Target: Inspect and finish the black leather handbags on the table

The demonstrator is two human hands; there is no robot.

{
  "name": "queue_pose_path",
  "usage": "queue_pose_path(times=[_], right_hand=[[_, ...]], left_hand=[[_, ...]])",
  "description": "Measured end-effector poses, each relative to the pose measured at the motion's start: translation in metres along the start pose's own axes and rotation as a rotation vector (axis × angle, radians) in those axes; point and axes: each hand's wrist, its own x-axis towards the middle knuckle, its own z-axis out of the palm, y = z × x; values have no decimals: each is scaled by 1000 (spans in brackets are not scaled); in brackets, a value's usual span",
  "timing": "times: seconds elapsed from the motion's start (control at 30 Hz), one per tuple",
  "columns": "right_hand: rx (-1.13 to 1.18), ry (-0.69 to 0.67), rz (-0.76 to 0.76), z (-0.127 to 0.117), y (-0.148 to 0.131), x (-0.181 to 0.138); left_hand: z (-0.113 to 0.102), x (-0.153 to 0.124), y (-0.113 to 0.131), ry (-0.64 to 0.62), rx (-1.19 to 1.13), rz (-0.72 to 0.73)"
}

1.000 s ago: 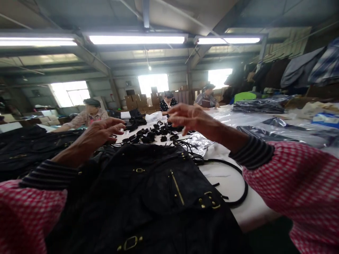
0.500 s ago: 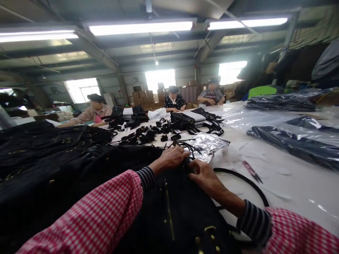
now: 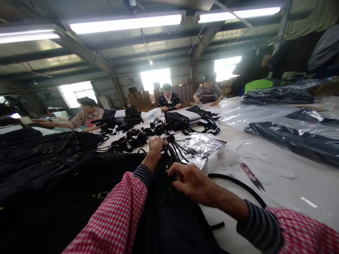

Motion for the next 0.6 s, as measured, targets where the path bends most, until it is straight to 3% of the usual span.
queue_pose_path(times=[0.1, 0.2, 0.37, 0.47, 0.6], right_hand=[[27, 146, 67, -20, 21, 35], [-46, 285, 144, -26, 41, 90], [29, 135, 249, -6, 67, 159], [32, 110, 238, 0, 76, 174], [-1, 109, 182, -10, 74, 179]], left_hand=[[-4, 0, -4, 0, -253, -118], [-5, 2, -3, -43, -451, -191], [-9, 12, -5, -117, -626, -292], [-11, 20, -9, -90, -651, -300], [-7, 25, -14, 5, -639, -207]])
